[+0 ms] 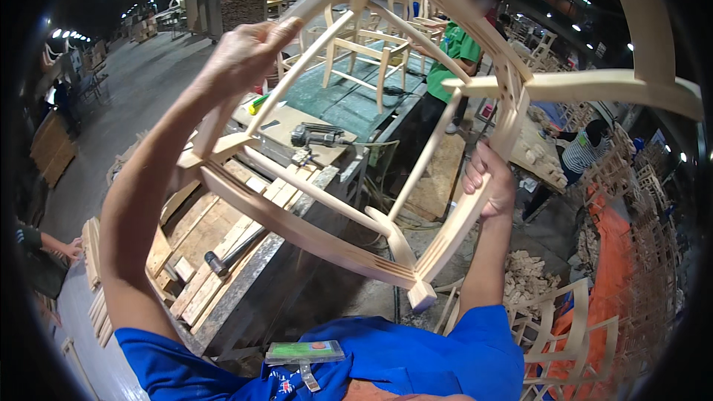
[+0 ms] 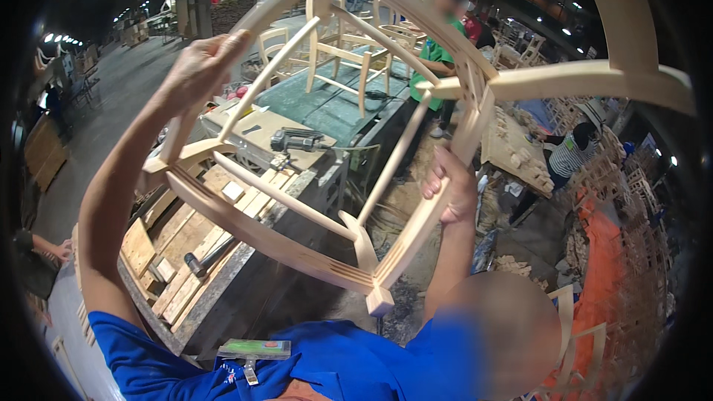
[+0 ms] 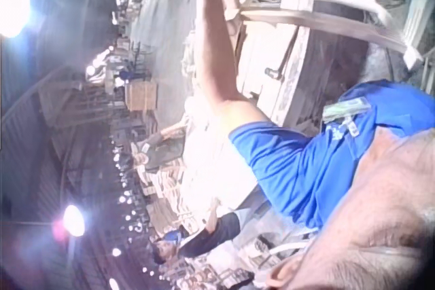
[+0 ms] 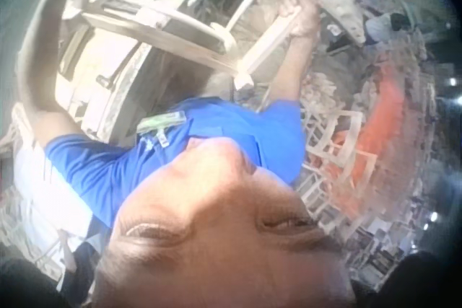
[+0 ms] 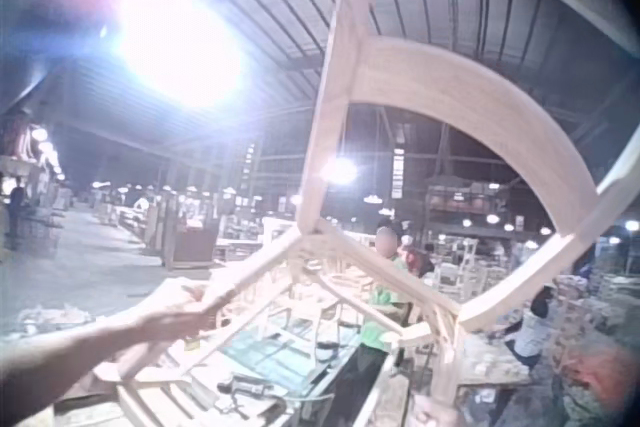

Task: The person assembles wooden chair frames by aligning parts and using a nail gun to fasten them together. They handle multiple chair frames, positioning them on a workbench and securing joints with a pneumatic nailer.

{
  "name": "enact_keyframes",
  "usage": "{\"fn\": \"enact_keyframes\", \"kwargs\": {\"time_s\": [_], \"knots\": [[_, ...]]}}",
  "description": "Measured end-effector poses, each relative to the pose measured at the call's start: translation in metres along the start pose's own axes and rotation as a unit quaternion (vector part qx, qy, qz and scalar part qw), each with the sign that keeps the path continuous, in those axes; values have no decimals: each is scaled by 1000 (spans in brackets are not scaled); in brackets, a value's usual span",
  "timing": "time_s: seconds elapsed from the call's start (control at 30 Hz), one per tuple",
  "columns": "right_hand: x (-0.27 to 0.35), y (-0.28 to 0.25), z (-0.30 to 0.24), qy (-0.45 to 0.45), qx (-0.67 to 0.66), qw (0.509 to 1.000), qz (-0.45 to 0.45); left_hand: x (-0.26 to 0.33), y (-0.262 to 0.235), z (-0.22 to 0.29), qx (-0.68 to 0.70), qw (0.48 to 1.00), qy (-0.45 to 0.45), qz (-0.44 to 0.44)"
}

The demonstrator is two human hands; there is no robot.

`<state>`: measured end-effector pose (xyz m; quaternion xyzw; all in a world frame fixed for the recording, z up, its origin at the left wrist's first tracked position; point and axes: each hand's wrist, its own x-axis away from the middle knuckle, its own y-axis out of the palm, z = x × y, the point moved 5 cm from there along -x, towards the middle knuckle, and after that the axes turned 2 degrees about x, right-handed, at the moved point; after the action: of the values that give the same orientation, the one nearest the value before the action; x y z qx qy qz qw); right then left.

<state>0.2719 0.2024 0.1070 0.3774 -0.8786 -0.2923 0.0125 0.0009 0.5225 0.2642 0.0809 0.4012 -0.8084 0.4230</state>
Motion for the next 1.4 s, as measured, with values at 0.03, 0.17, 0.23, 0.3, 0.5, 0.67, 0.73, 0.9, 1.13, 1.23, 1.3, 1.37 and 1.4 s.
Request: {"fn": "enact_keyframes", "kwargs": {"time_s": [0.03,0.17,0.23,0.3,0.5,0.67,0.73,0.9,1.13,1.23,1.3,1.37,1.4], "knots": [[4,-19,-6,-10,3,1000,17,-10,25,1,21,999,3,-32],[15,-71,-19,-21,-17,999,33,-34,87,10,-14,992,-2,-125],[19,-87,-18,-24,-32,998,50,-40,106,13,0,991,14,-135],[21,-99,-15,-29,-35,997,58,-46,121,14,-9,990,4,-138],[25,-120,-8,-43,-26,997,60,-53,144,14,3,988,31,-150],[21,-119,0,-41,-29,997,61,-53,148,8,-4,985,1,-171],[19,-118,3,-47,-29,997,54,-52,147,6,-2,985,1,-173],[18,-116,12,-49,-38,997,52,-53,144,1,0,987,3,-163],[30,-117,12,-57,-59,995,51,-54,150,9,6,985,28,-170],[40,-121,12,-61,-62,995,53,-51,154,17,-2,982,44,-181],[47,-126,15,-62,-68,994,54,-48,159,22,-5,982,49,-183],[53,-126,14,-66,-75,993,55,-46,158,27,-5,983,50,-177],[56,-126,14,-69,-78,993,57,-46,158,30,-5,982,58,-179]]}}
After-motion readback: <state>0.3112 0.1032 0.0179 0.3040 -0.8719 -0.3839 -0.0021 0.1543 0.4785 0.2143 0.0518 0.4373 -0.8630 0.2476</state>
